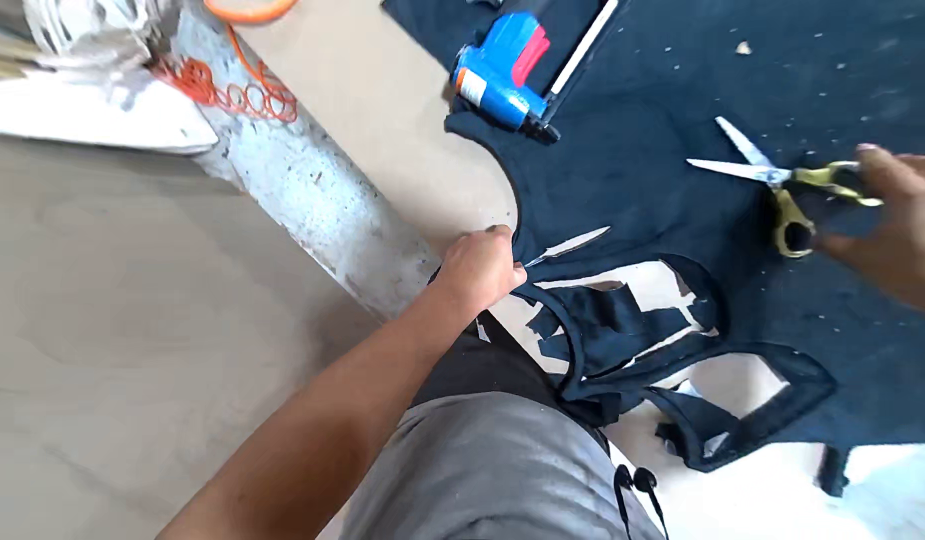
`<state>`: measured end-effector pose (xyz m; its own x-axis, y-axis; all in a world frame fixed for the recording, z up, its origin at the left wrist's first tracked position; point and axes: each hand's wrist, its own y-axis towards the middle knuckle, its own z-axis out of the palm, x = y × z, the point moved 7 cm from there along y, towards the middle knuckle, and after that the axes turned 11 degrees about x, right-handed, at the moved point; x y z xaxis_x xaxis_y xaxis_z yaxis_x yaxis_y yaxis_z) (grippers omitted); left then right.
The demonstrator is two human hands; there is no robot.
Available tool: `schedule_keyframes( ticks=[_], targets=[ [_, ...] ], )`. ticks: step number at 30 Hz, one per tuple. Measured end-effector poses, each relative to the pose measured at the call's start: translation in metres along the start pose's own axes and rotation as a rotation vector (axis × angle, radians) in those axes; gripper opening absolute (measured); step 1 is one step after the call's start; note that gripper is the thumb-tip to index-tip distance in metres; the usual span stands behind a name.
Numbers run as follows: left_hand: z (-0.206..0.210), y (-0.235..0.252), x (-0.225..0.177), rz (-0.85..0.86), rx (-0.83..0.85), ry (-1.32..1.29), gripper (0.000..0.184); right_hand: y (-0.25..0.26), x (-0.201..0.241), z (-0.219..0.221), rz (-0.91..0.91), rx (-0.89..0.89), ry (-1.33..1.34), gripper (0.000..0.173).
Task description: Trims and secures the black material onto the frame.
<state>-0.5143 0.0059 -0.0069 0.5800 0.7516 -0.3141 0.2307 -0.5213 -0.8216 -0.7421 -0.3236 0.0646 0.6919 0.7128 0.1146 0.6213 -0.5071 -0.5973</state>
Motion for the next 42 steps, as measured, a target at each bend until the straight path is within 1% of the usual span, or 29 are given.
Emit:
schedule_keyframes(
  ticks=[2,4,6,8,10,11,13,14,15,16,18,19,20,21,23,25,27,29,30,31,34,36,38,40,42],
  targets=[
    [-0.005,0.003,0.003,0.038,0.046,0.019,0.032,-0.036,0.050,0.011,-0.046,-0.134,0.070,0.056],
    [-0.009,0.007,0.002,0.076,0.037,0.085,0.035,-0.064,0.109,0.044,-0.155,-0.199,0.149,0.040],
    [-0.008,0.008,-0.002,0.084,-0.003,0.153,0.035,-0.079,0.167,0.092,-0.278,-0.222,0.219,0.036],
    [-0.008,0.010,-0.007,0.055,0.000,0.199,0.037,-0.082,0.214,0.138,-0.352,-0.239,0.242,0.037],
    [-0.008,0.011,-0.012,0.032,0.031,0.242,0.041,-0.081,0.246,0.170,-0.371,-0.290,0.222,0.039],
    [-0.008,0.012,-0.013,0.049,0.052,0.263,0.043,-0.081,0.256,0.178,-0.360,-0.318,0.219,0.040],
    [-0.013,0.012,-0.008,0.137,0.094,0.246,0.048,-0.081,0.269,0.186,-0.321,-0.350,0.215,0.044],
    [-0.021,0.007,-0.004,0.179,0.101,0.210,0.048,-0.081,0.273,0.187,-0.296,-0.357,0.210,0.044],
    [-0.036,-0.002,0.001,0.211,0.070,0.183,0.047,-0.080,0.277,0.187,-0.266,-0.355,0.210,0.045],
    [-0.059,-0.012,0.006,0.243,-0.010,0.152,0.044,-0.079,0.281,0.187,-0.231,-0.345,0.214,0.045],
    [-0.120,-0.024,0.012,0.302,-0.281,0.132,0.041,-0.077,0.288,0.187,-0.162,-0.351,0.238,0.044],
    [-0.154,-0.022,0.012,0.302,-0.388,0.152,0.046,-0.076,0.290,0.186,-0.134,-0.374,0.265,0.043],
    [-0.185,-0.011,0.010,0.291,-0.440,0.177,0.053,-0.075,0.292,0.183,-0.112,-0.397,0.304,0.041],
    [-0.209,0.007,0.006,0.280,-0.441,0.202,0.060,-0.075,0.295,0.180,-0.093,-0.416,0.350,0.039],
    [-0.233,0.048,-0.005,0.233,-0.336,0.244,0.072,-0.078,0.296,0.177,-0.053,-0.469,0.419,0.034],
    [-0.234,0.084,-0.017,0.168,-0.213,0.211,0.082,-0.084,0.298,0.180,0.040,-0.539,0.477,0.035],
    [-0.227,0.107,-0.014,0.125,-0.134,0.035,0.087,-0.098,0.311,0.191,0.242,-0.628,0.624,0.033],
    [-0.226,0.120,-0.004,0.100,-0.039,-0.132,0.085,-0.106,0.329,0.202,0.527,-0.703,0.828,0.026],
    [-0.228,0.121,0.001,0.095,0.014,-0.161,0.084,-0.106,0.338,0.207,0.649,-0.690,0.935,0.023],
    [-0.229,0.121,0.005,0.095,0.068,-0.182,0.083,-0.102,0.345,0.211,0.736,-0.642,1.039,0.026],
    [-0.236,0.104,0.018,0.113,0.167,-0.227,0.068,-0.087,0.346,0.212,0.862,-0.505,1.222,0.039],
    [-0.245,0.085,0.027,0.220,0.127,-0.291,0.051,-0.081,0.337,0.208,0.936,-0.428,1.243,0.045],
    [-0.252,0.063,0.023,0.385,0.112,-0.369,0.040,-0.076,0.329,0.206,0.990,-0.346,1.239,0.048],
    [-0.252,0.045,0.005,0.582,0.162,-0.343,0.034,-0.074,0.326,0.206,1.038,-0.345,1.240,0.046],
    [-0.233,0.028,-0.021,0.771,0.292,-0.200,0.037,-0.075,0.331,0.207,1.074,-0.367,1.249,0.044]
  ],
)
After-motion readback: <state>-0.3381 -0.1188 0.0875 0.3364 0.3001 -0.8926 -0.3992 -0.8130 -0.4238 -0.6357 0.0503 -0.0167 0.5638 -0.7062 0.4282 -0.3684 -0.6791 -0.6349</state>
